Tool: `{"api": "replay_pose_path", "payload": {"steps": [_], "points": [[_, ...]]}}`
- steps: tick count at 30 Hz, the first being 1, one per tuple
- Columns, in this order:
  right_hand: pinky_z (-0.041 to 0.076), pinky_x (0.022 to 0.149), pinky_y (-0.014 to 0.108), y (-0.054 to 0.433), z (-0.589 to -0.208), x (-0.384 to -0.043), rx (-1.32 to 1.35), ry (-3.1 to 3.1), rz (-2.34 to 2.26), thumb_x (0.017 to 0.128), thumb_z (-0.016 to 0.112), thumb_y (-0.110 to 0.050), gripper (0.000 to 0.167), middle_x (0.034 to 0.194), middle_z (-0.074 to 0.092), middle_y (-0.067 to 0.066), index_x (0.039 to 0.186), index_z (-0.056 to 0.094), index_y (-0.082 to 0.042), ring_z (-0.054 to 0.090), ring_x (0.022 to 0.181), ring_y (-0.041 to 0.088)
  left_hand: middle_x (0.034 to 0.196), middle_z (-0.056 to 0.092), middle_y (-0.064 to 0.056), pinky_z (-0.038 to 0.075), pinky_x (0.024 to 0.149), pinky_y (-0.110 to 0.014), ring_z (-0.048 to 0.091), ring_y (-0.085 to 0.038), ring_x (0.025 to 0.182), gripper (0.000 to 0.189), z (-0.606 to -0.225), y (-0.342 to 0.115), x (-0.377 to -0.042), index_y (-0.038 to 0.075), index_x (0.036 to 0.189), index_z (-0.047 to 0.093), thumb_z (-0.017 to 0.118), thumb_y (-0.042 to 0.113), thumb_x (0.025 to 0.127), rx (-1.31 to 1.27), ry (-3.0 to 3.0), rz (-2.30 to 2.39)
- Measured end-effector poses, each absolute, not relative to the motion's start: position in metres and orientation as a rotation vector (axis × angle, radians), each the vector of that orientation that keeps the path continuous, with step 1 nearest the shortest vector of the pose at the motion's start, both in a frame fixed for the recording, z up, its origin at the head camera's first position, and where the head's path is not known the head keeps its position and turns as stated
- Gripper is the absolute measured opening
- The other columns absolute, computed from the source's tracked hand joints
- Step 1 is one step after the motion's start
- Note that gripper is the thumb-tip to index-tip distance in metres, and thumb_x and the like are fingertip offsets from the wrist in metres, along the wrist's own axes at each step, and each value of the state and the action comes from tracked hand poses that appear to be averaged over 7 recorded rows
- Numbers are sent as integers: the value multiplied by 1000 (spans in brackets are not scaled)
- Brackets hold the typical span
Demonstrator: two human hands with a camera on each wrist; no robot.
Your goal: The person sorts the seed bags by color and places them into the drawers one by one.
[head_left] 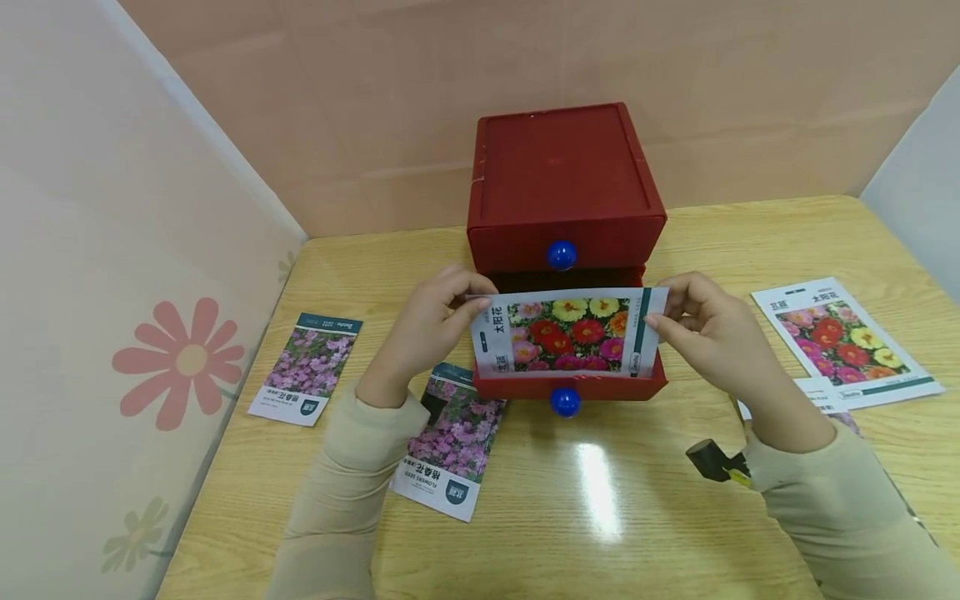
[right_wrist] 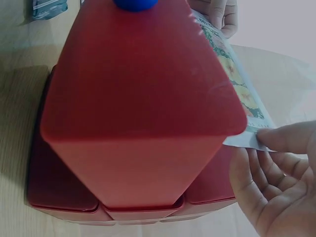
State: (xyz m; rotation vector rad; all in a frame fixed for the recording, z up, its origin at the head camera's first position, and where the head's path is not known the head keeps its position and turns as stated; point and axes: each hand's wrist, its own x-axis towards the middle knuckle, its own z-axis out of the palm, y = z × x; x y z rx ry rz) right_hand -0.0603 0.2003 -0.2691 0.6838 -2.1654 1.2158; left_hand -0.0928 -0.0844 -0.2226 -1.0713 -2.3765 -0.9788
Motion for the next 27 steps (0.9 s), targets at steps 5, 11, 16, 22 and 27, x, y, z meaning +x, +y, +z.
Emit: {"api": "replay_pose_path", "payload": {"steps": [5, 11, 16, 22, 27], "points": [[43, 54, 11, 200, -272, -63, 708, -2137, 1215, 73, 55, 17, 35, 74, 48, 0, 106, 47, 6, 50, 64, 3, 83, 51, 0, 41, 64, -26, 46, -12, 72, 11, -224, -85, -94, 6, 91, 61, 52, 9, 85, -1047, -2424, -958], [40, 56, 8, 198, -274, -65, 675, -2128, 1102, 71, 59, 16, 41, 73, 47, 2, 109, 50, 3, 47, 66, -3, 83, 51, 0, 41, 64, -25, 46, -12, 71, 11, -227, -85, -94, 6, 91, 61, 52, 9, 85, -1036, -2438, -951], [38, 58, 7, 198, -276, -68, 656, -2140, 1008, 70, 61, 14, 33, 73, 50, 3, 100, 54, 4, 44, 67, -3, 84, 52, -1, 41, 64, -25, 47, -11, 72, 11, -230, -83, -96, 6, 92, 61, 52, 9, 85, -1032, -2449, -946], [37, 59, 6, 199, -276, -72, 647, -2158, 969, 71, 62, 11, 26, 76, 55, 8, 95, 57, 4, 44, 68, 0, 83, 52, -2, 41, 62, -25, 46, -12, 71, 11, -234, -82, -99, 5, 91, 61, 52, 8, 85, -1030, -2457, -948], [37, 59, 7, 200, -274, -75, 637, -2193, 923, 72, 63, 7, 24, 75, 55, 7, 95, 57, 2, 46, 66, 7, 83, 52, -2, 39, 61, -25, 45, -13, 71, 11, -234, -80, -102, 6, 91, 61, 52, 9, 86, -1022, -2476, -934]]}}
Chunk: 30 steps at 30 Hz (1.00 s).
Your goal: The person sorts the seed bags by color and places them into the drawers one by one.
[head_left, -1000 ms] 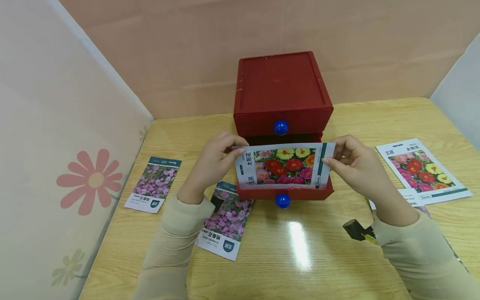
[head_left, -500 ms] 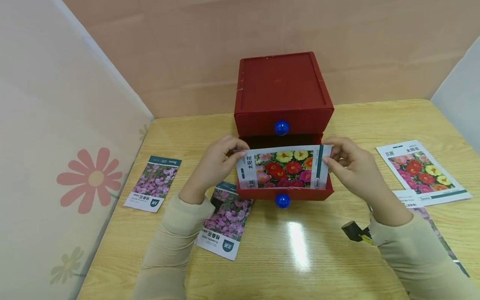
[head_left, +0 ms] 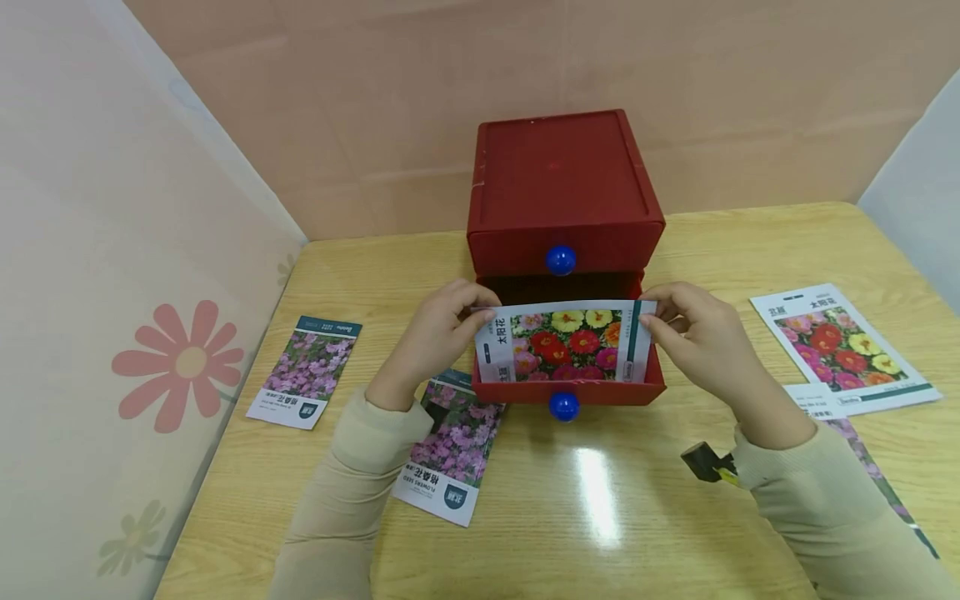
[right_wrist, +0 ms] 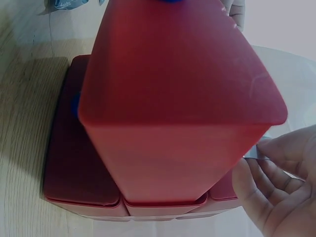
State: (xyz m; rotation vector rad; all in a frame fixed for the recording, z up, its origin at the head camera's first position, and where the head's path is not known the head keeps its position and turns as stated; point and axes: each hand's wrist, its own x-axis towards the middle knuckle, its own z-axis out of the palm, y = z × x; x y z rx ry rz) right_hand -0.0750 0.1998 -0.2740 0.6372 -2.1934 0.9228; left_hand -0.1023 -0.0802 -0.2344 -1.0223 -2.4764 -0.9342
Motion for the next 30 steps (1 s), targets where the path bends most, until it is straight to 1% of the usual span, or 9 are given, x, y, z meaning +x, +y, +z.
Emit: {"api": "replay_pose_path", "payload": {"steps": [5, 9, 13, 15, 17, 24, 28, 30], "points": [[37, 59, 8, 200, -274, -78, 647, -2224, 898, 73, 63, 6, 25, 74, 53, 6, 97, 56, 2, 49, 66, 14, 84, 52, -1, 39, 60, -25, 44, -13, 71, 11, -237, -80, -106, 6, 91, 61, 52, 10, 86, -1003, -2504, -924], [39, 59, 12, 199, -273, -81, 635, -2276, 890, 75, 62, 4, 23, 78, 54, 7, 97, 55, 2, 51, 70, 18, 83, 51, -1, 38, 60, -25, 43, -13, 70, 11, -238, -78, -110, 7, 92, 61, 52, 11, 86, -963, -2537, -872], [43, 59, 24, 197, -271, -83, 614, -2328, 885, 77, 61, 2, 20, 79, 54, 9, 96, 54, 4, 52, 70, 20, 83, 50, -1, 39, 62, -25, 43, -13, 72, 12, -239, -74, -113, 7, 93, 60, 52, 12, 86, -924, -2567, -808], [44, 59, 31, 196, -270, -84, 613, -2347, 876, 78, 60, 1, 20, 80, 53, 11, 96, 54, 4, 51, 70, 20, 85, 51, -2, 39, 64, -25, 44, -14, 73, 12, -239, -73, -114, 6, 93, 60, 52, 11, 86, -910, -2581, -792], [43, 59, 34, 195, -269, -85, 612, -2370, 865, 78, 60, 1, 20, 82, 53, 12, 96, 53, 4, 50, 70, 21, 87, 51, -2, 40, 66, -26, 45, -14, 75, 13, -239, -72, -114, 6, 94, 60, 52, 11, 86, -903, -2593, -780], [41, 60, 36, 192, -266, -89, 637, -2436, 814, 78, 58, 2, 20, 91, 51, 15, 98, 54, 4, 45, 72, 23, 97, 53, -4, 43, 71, -25, 48, -13, 83, 16, -240, -68, -116, 6, 99, 59, 51, 12, 86, -892, -2647, -713], [39, 60, 36, 191, -266, -92, 660, -2467, 798, 79, 57, 1, 20, 93, 51, 15, 99, 54, 3, 43, 75, 23, 99, 53, -4, 44, 72, -25, 49, -13, 84, 19, -240, -66, -118, 6, 102, 58, 52, 14, 86, -882, -2674, -677], [40, 63, 38, 190, -266, -94, 678, -2482, 788, 80, 57, 1, 20, 95, 50, 16, 100, 54, 3, 43, 79, 25, 99, 53, -3, 44, 73, -24, 49, -13, 85, 20, -240, -66, -119, 7, 103, 58, 53, 14, 86, -889, -2676, -644]]}}
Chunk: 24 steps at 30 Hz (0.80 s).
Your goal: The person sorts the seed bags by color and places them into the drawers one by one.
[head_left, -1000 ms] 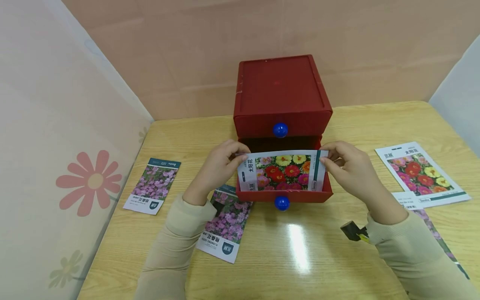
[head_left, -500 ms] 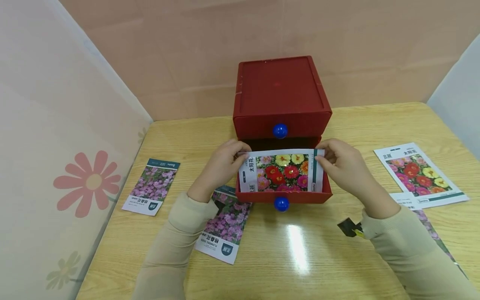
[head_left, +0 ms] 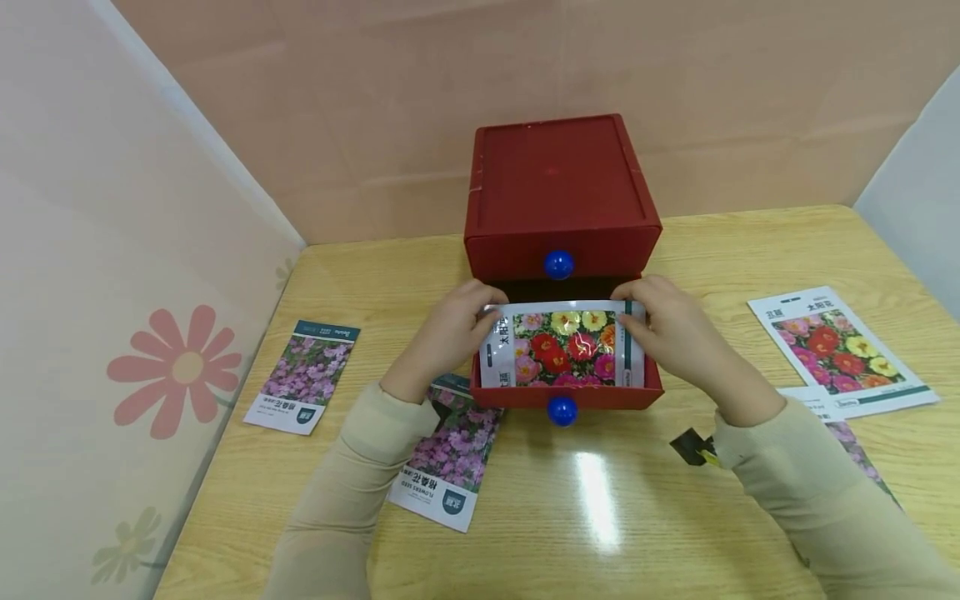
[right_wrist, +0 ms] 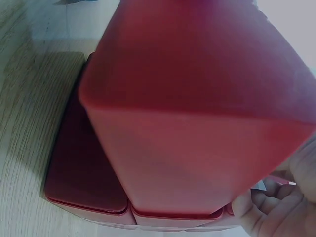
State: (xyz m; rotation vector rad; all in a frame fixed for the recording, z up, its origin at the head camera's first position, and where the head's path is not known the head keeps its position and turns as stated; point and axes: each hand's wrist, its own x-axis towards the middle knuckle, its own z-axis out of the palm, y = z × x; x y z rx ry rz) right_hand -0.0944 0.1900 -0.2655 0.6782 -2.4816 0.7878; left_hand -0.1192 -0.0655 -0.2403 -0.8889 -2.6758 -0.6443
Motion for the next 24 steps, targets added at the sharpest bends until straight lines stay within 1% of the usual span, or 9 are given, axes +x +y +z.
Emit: {"api": "replay_pose_path", "payload": {"steps": [5, 8, 11, 14, 20, 24], "points": [[41, 73, 44, 187, -264, -101, 731, -2504, 741, 80, 56, 3, 21, 97, 51, 15, 101, 53, 4, 45, 88, 28, 98, 54, -4, 44, 73, -25, 49, -13, 84, 22, -241, -65, -122, 6, 105, 58, 54, 12, 85, -923, -2660, -593], [42, 71, 42, 185, -264, -105, 781, -2500, 681, 78, 56, 4, 22, 94, 51, 15, 100, 54, 4, 47, 84, 27, 97, 55, -5, 41, 75, -26, 50, -14, 84, 22, -242, -64, -124, 5, 105, 59, 55, 12, 84, -936, -2646, -524], [43, 65, 38, 182, -264, -107, 811, -2506, 607, 78, 57, 3, 22, 89, 51, 13, 99, 54, 4, 48, 77, 24, 97, 57, -5, 35, 79, -30, 51, -15, 86, 23, -243, -62, -126, 5, 105, 59, 55, 13, 84, -945, -2633, -404], [44, 63, 37, 180, -265, -108, 818, -2525, 547, 78, 57, 2, 22, 88, 51, 13, 100, 54, 4, 49, 75, 23, 98, 58, -5, 30, 79, -33, 51, -15, 90, 24, -244, -59, -127, 5, 105, 60, 55, 14, 84, -958, -2620, -306], [45, 64, 39, 177, -266, -111, 795, -2570, 471, 78, 57, 0, 24, 89, 53, 14, 101, 54, 3, 51, 77, 25, 102, 58, -5, 28, 78, -32, 51, -15, 95, 24, -246, -56, -129, 5, 106, 59, 54, 13, 84, -974, -2594, -188], [45, 66, 40, 176, -268, -114, 795, -2569, 406, 77, 58, -1, 24, 88, 55, 15, 101, 55, 4, 52, 76, 26, 102, 58, -4, 28, 79, -33, 52, -15, 94, 23, -248, -54, -130, 7, 106, 60, 52, 13, 85, -972, -2571, -91]]}}
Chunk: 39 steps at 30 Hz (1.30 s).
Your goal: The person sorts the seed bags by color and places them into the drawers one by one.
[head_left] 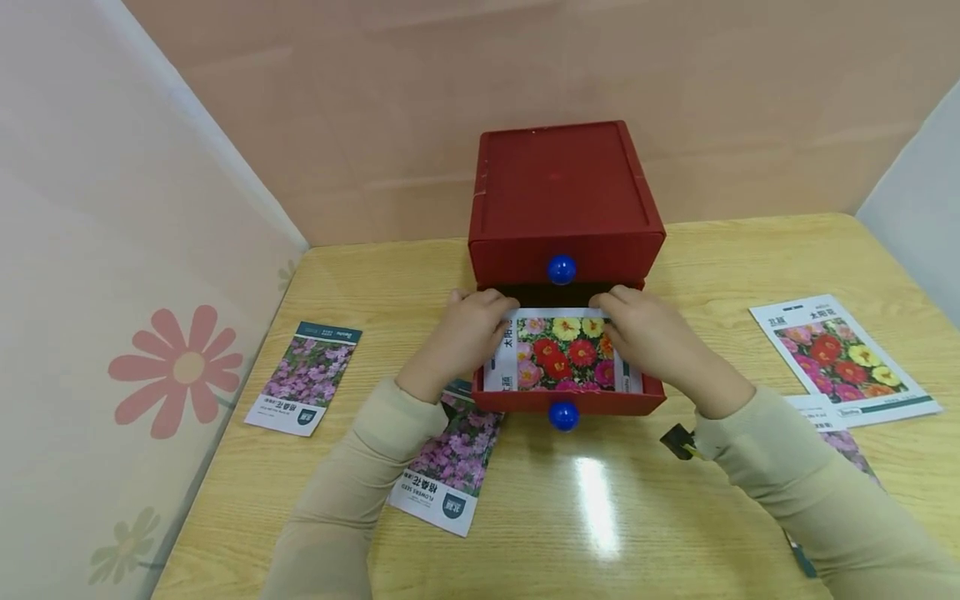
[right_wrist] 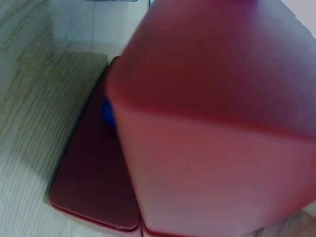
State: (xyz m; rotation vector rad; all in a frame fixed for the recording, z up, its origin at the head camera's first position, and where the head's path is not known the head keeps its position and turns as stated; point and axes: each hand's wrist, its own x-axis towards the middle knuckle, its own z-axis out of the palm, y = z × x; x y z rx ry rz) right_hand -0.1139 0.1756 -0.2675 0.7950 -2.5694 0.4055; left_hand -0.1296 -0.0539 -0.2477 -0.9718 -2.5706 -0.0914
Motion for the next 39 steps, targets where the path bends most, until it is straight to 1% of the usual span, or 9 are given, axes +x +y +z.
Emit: {"api": "replay_pose_path", "payload": {"steps": [7, 11, 17, 24, 29, 33, 39], "points": [[43, 71, 42, 174, -270, -116, 829, -2535, 332, 77, 58, 0, 23, 90, 58, 17, 99, 56, 6, 53, 80, 30, 98, 58, -3, 28, 84, -34, 52, -15, 92, 22, -246, -50, -129, 9, 105, 59, 48, 14, 86, -981, -2571, 75], [44, 70, 41, 173, -271, -118, 839, -2532, 260, 77, 58, -1, 23, 88, 58, 16, 98, 56, 5, 54, 78, 29, 95, 59, -4, 30, 86, -33, 53, -15, 90, 20, -245, -48, -128, 8, 103, 59, 49, 13, 86, -1011, -2547, 152], [44, 68, 40, 171, -271, -120, 860, -2543, 126, 77, 60, -4, 24, 86, 58, 16, 99, 57, 4, 54, 76, 28, 98, 59, -4, 31, 90, -31, 54, -15, 91, 23, -244, -46, -130, 9, 106, 58, 48, 14, 87, -1033, -2570, 255], [41, 67, 38, 168, -273, -122, 850, -2599, 38, 74, 63, -8, 30, 88, 58, 14, 102, 56, 2, 54, 79, 28, 93, 58, -1, 28, 91, -32, 55, -15, 86, 24, -242, -45, -131, 11, 101, 58, 54, 27, 82, -1062, -2607, 354], [38, 62, 35, 167, -273, -122, 860, -2609, 25, 78, 59, -9, 25, 87, 59, 13, 100, 56, 1, 54, 78, 28, 92, 57, 0, 25, 92, -33, 54, -14, 85, 27, -242, -45, -133, 12, 100, 57, 55, 32, 82, -1054, -2654, 386], [37, 63, 35, 167, -273, -121, 862, -2617, 10, 79, 57, -10, 22, 86, 59, 12, 99, 56, 0, 55, 79, 28, 92, 57, 1, 23, 91, -33, 53, -14, 86, 29, -242, -45, -134, 13, 102, 57, 54, 34, 82, -1059, -2686, 392], [35, 68, 38, 166, -273, -122, 859, -2651, -36, 76, 63, -21, 34, 89, 59, 12, 103, 56, -1, 54, 82, 28, 94, 57, 2, 22, 91, -33, 52, -15, 87, 32, -243, -44, -135, 14, 104, 57, 54, 38, 82, -1040, -2723, 418]]}}
